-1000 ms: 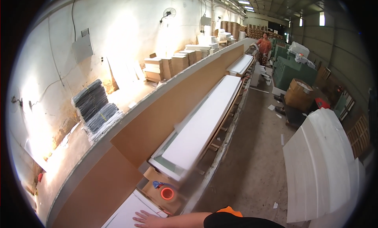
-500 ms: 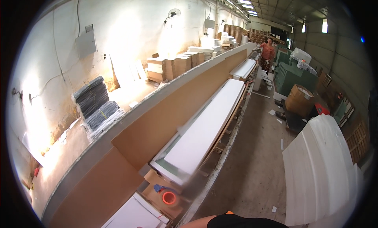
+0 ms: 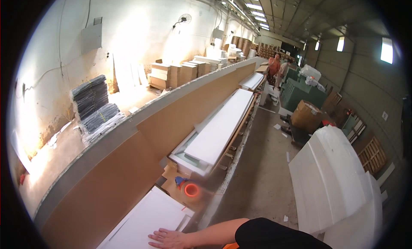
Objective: The person applies adhesive tape to a large cardboard box on a conveyor belt, then places white foam panels inside the box before closing and taping it shut.
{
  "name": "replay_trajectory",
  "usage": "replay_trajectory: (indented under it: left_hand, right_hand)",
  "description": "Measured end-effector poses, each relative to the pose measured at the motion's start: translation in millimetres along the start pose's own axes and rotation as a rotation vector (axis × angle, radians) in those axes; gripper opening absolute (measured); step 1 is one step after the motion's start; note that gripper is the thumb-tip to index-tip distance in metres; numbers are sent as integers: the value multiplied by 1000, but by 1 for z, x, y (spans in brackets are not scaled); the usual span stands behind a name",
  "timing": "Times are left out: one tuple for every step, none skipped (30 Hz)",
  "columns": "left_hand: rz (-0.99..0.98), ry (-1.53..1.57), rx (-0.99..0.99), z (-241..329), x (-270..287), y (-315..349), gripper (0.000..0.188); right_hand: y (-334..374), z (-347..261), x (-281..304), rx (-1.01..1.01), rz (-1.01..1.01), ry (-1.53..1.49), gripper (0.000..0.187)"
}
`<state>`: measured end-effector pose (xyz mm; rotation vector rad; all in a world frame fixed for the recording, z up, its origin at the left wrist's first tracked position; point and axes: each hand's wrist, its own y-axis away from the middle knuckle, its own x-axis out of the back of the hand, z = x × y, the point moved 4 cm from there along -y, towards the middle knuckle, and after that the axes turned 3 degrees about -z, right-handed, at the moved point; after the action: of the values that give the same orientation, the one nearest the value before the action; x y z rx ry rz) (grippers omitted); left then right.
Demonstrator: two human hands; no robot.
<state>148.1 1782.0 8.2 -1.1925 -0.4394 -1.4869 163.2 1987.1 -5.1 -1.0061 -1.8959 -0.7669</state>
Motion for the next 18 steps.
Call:
replay_trajectory:
  left_hand:
    - [-8, 24, -114, -5, 18, 4, 52]
    - [-14, 44, -233, -13, 39, 8, 53]
    - [-14, -10, -285, -38, 57, 16, 55]
    - [-7, -103, -284, -69, 71, 24, 56]
    - [-1, -156, -252, -103, 85, 31, 57]
    - [12, -294, -213, -142, 96, 38, 60]
    - [46, -101, -46, -190, 98, 53, 59]
    - [75, 99, 121, -208, 107, 57, 58]
    - [74, 101, 112, -219, 112, 57, 58]
    - [34, -112, 2, -223, 115, 56, 59]
    - [-4, -331, -100, -218, 118, 52, 60]
    - [-3, -335, -101, -219, 119, 51, 60]
    - [13, -403, -82, -221, 120, 50, 62]
    - [33, -467, -63, -226, 119, 49, 64]
    - [33, -468, -60, -230, 118, 48, 64]
    - [2, -478, -64, -235, 115, 48, 67]
    - [-33, -486, -66, -234, 115, 48, 71]
    - [-42, -487, -61, -232, 116, 46, 71]
  right_hand:
    - [4, 1, 4, 12, 31, 69, 86]
    - [9, -1, 10, 7, 24, 74, 86]
    - [11, -4, 16, -14, 13, 80, 86]
    - [12, -3, 17, -40, 9, 87, 86]
    - [8, 3, 9, -45, 14, 129, 84]
    - [4, 3, 7, -53, 26, 127, 84]
    - [1, -1, 9, -33, 14, 141, 83]
    - [1, -3, 8, -19, -3, 157, 82]
    - [0, -3, 5, -9, 8, 170, 81]
    - [0, -5, 3, -17, 14, 173, 81]
    - [-2, -5, 1, -9, 10, 167, 82]
    - [-3, -5, -1, -1, 5, 160, 82]
    - [-4, -5, -3, 2, 6, 159, 82]
    - [-4, -6, -2, -3, -8, 157, 82]
    - [-5, -7, -2, -8, -24, 154, 82]
    - [-6, -7, -4, -4, -26, 151, 82]
    - [-5, -8, -4, -11, -27, 157, 82]
    - [-4, -8, -5, -19, -29, 161, 83]
